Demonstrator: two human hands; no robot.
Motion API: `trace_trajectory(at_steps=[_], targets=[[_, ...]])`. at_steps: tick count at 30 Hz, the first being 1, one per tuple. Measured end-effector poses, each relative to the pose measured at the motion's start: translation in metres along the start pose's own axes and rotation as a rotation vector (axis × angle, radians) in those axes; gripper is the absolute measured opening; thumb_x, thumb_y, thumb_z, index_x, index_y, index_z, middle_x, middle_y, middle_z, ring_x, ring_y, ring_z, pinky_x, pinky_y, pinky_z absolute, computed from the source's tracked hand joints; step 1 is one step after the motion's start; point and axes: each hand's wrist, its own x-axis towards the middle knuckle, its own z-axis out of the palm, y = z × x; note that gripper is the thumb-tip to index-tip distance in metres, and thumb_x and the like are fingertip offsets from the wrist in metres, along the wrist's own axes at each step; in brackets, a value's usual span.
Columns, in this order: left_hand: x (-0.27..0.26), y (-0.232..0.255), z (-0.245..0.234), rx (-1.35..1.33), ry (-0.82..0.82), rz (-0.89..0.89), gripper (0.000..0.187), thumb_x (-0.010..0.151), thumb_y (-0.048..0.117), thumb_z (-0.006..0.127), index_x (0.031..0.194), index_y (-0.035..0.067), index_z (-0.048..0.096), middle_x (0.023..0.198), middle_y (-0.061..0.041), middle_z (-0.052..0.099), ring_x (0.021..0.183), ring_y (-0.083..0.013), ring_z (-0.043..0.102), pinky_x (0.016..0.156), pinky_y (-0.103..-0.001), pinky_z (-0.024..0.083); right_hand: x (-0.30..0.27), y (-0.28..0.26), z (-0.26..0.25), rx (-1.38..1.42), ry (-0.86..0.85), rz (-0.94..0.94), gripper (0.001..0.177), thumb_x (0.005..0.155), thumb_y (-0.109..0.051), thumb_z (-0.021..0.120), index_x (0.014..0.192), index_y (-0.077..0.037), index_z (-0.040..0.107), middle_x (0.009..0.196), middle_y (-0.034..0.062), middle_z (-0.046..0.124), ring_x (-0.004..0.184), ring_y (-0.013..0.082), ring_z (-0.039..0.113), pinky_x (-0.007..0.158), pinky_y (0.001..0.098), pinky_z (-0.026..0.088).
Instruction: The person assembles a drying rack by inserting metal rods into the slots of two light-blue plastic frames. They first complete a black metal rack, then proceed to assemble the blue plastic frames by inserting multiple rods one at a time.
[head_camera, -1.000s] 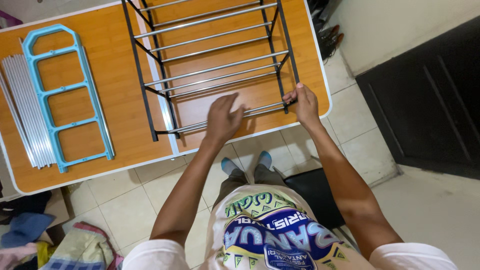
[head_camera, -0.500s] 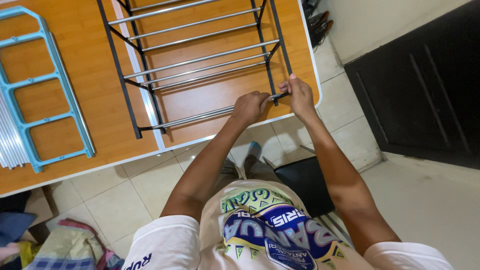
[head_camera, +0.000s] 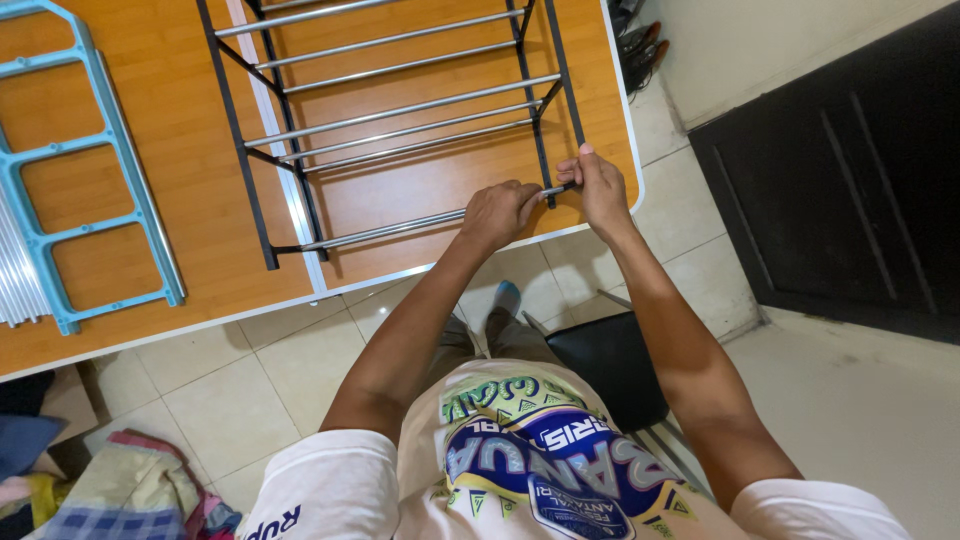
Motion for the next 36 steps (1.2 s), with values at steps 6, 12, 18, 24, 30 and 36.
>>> trace_trajectory(at_steps=[6,12,18,24,30,36], targets=[[0.000,0.000,0.004,0.021,-0.013,-0.010,0.024,0.099,0.032,0.063,0.098,0.013,0.077,0.079,-0.013,0.069,0.076,-0.0361,0.068,0.070,-0.049,0.054,0.001,0.004,0.003,0.111,-0.001,-0.008,0.052,0.111,-0.043,0.043,0.080,-0.003,0.053,0.102,0.0136,0.070,0.092,0.0197,0.070,0.088,0.0334,0.056],[0.000,-0.001,0.006,0.045,-0.001,0.009,0.022,0.097,0.030,0.064,0.099,0.013,0.077,0.080,-0.012,0.069,0.075,-0.0354,0.068,0.069,-0.049,0.053,-0.007,-0.002,0.020,0.023,0.155,0.078,0.061,0.109,-0.047,0.045,0.105,0.008,0.070,0.089,0.0102,0.064,0.090,0.0182,0.069,0.084,0.0308,0.054],[0.002,-0.002,0.008,0.040,-0.034,-0.005,0.023,0.099,0.030,0.062,0.099,0.012,0.077,0.079,-0.012,0.069,0.073,-0.0348,0.068,0.068,-0.048,0.053,-0.011,-0.007,0.024,0.043,0.154,0.089,0.059,0.106,-0.046,0.044,0.108,0.007,0.070,0.098,0.0096,0.072,0.093,0.0170,0.068,0.088,0.0305,0.055],[0.002,-0.002,0.008,0.043,-0.047,0.014,0.022,0.100,0.027,0.062,0.099,0.010,0.076,0.084,-0.013,0.069,0.078,-0.0351,0.068,0.072,-0.048,0.053,-0.005,0.000,0.016,0.139,0.101,0.054,0.054,0.110,-0.042,0.046,0.094,0.008,0.058,0.103,0.0059,0.071,0.097,0.0166,0.068,0.093,0.0316,0.056],[-0.002,0.003,-0.001,-0.035,0.068,-0.010,0.032,0.095,0.030,0.069,0.113,0.004,0.072,0.091,-0.018,0.068,0.088,-0.0381,0.067,0.077,-0.049,0.053,-0.008,-0.002,0.012,0.180,0.104,0.025,0.038,0.109,-0.037,0.048,0.104,-0.003,0.065,0.093,0.0017,0.061,0.089,0.0119,0.057,0.085,0.0286,0.048],[-0.025,0.004,-0.044,-0.083,0.254,-0.029,0.045,0.097,0.031,0.069,0.129,-0.001,0.064,0.119,-0.022,0.069,0.109,-0.0393,0.065,0.094,-0.047,0.052,-0.010,-0.023,0.003,0.079,0.156,-0.220,0.028,0.111,-0.032,0.053,0.117,-0.005,0.059,0.113,0.0025,0.066,0.106,0.0118,0.061,0.098,0.0263,0.049]])
